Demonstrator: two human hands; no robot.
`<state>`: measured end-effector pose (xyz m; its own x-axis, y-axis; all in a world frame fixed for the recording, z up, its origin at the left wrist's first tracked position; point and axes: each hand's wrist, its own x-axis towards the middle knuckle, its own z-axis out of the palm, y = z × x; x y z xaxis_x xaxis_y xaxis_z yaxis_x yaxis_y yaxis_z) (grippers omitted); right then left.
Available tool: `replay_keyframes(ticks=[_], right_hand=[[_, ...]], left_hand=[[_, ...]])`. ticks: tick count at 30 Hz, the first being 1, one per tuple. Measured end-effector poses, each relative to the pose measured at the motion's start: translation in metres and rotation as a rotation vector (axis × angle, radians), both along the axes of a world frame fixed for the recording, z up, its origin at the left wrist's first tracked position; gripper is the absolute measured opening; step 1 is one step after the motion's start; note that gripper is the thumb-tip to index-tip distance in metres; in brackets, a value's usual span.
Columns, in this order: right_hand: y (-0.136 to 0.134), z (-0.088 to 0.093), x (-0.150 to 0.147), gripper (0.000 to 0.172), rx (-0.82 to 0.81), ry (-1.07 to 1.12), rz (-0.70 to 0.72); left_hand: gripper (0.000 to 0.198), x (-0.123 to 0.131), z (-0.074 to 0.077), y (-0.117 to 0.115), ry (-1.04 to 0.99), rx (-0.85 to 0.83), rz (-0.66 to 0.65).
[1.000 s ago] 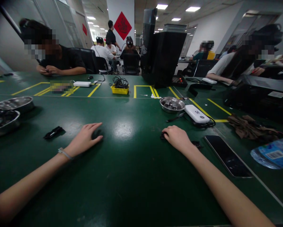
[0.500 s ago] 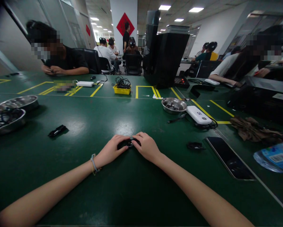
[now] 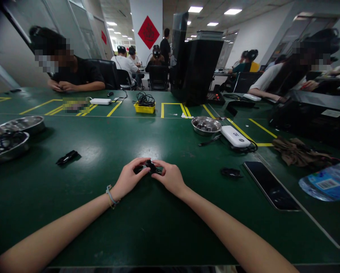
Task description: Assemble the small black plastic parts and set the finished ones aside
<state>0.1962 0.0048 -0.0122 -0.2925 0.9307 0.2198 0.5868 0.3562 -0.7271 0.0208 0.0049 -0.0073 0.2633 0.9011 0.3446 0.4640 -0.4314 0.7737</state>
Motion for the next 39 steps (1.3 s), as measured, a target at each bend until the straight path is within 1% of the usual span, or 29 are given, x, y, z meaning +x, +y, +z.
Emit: replay_keyframes(ticks=[4, 8, 13, 15, 17, 19, 22, 25, 27, 30, 32, 35, 37, 39], right_hand=[[-0.002, 0.003, -0.001, 0.047, 0.012, -0.031, 0.007], [-0.002, 0.008, 0.007, 0.048, 0.017, -0.060, 0.026], [0.000, 0.008, 0.017, 0.028, 0.088, -0.189, -0.008], [0.000, 0.006, 0.017, 0.020, 0.104, -0.226, -0.021], [0.001, 0.006, 0.015, 0.015, 0.113, -0.265, -0.052], [0.003, 0.007, 0.014, 0.015, 0.086, -0.294, -0.087], [0.007, 0.011, 0.017, 0.013, -0.029, -0.324, -0.128], [0.011, 0.015, 0.025, 0.009, -0.145, -0.342, -0.129], [0.012, 0.016, 0.029, 0.007, -0.170, -0.341, -0.114], [0.013, 0.016, 0.034, 0.003, -0.136, -0.274, -0.079], [0.013, 0.015, 0.035, 0.004, -0.119, -0.162, -0.072], [0.011, 0.014, 0.034, 0.007, -0.144, 0.037, -0.083], [0.007, 0.013, 0.031, 0.008, -0.157, 0.136, -0.057], [0.001, 0.013, 0.025, 0.008, -0.137, 0.169, 0.007]], left_hand=[[0.028, 0.000, 0.000, -0.002, 0.023, 0.036, -0.021], [0.027, -0.004, 0.002, -0.002, 0.005, 0.018, 0.012], [0.030, -0.011, 0.003, 0.000, -0.108, -0.067, 0.069], [0.030, -0.011, 0.004, -0.001, -0.148, -0.103, 0.048], [0.030, -0.010, 0.004, -0.003, -0.165, -0.135, -0.012], [0.029, -0.006, 0.006, -0.007, -0.154, -0.170, -0.101], [0.027, -0.001, 0.008, -0.013, -0.098, -0.216, -0.207], [0.027, 0.002, 0.009, -0.017, -0.013, -0.205, -0.216], [0.027, 0.002, 0.008, -0.018, 0.055, -0.176, -0.200], [0.029, 0.002, 0.005, -0.017, 0.170, -0.102, -0.176], [0.035, 0.001, 0.003, -0.016, 0.267, -0.021, -0.178], [0.042, 0.000, 0.002, -0.016, 0.406, 0.096, -0.213], [0.040, -0.001, 0.002, -0.015, 0.462, 0.142, -0.233], [0.038, -0.002, 0.002, -0.014, 0.493, 0.165, -0.242]])
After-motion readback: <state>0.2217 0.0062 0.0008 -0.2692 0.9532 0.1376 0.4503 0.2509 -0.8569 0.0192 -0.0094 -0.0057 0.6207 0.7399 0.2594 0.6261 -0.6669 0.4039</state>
